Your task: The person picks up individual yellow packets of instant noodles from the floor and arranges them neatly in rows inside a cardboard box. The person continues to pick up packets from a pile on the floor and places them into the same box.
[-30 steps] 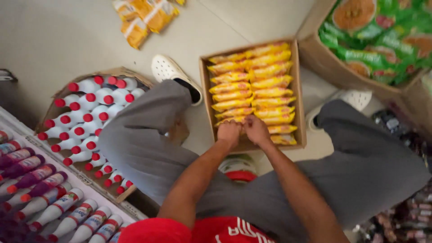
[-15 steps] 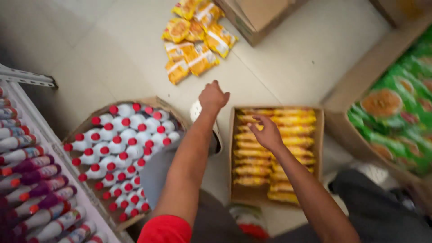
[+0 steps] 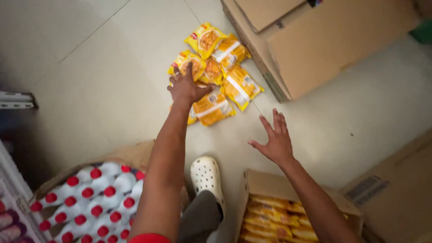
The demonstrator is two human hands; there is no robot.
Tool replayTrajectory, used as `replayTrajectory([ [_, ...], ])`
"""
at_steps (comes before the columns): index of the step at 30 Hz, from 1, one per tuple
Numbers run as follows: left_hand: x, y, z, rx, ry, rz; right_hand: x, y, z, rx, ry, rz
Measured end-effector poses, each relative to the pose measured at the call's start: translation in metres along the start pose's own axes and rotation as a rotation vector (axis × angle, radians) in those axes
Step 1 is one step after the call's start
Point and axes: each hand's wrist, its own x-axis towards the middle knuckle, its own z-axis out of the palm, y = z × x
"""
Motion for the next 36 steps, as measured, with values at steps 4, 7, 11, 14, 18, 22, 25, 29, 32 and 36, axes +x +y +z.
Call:
replayTrajectory([
  [4, 0.064, 0.027, -0.013, 0.020, -0.024, 0.082, 0.068, -0.007, 0.005, -0.060, -0.068, -0.106],
  [7, 0.104, 0.038, -0.017, 0.050, -0.053, 0.117, 0.119, -0.023, -0.001, -0.053, -0.108, -0.201],
  [11, 0.120, 0.028, 0.016, 0.026, -0.084, 0.136, 0.171, -0.033, 0.008, -0.155, -0.165, -0.310],
  [14, 0.100, 0.015, 0.041, 0.025, -0.093, 0.158, 0.197, -0.039, 0.018, -0.184, -0.244, -0.196],
  [18, 0.048, 0.008, 0.072, 0.041, -0.025, 0.260, 0.170, -0.017, 0.050, -0.122, -0.438, 0.089],
  [22, -0.008, 0.011, 0.103, 0.011, -0.053, 0.244, 0.097, -0.002, 0.053, -0.179, -0.428, 0.109],
  [25, -0.056, 0.012, 0.125, -0.013, -0.051, 0.324, 0.032, 0.019, 0.052, -0.190, -0.387, 0.064],
  [29, -0.125, 0.027, 0.114, 0.119, -0.146, 0.370, -0.038, 0.029, 0.026, -0.186, -0.510, 0.072],
  [32, -0.175, 0.030, 0.112, 0.122, -0.235, 0.295, -0.070, 0.012, -0.007, -0.276, -0.651, 0.142],
  [36, -0.219, 0.006, 0.185, -0.091, 0.100, 0.244, -0.108, -0.008, -0.009, -0.246, -0.618, 0.232],
])
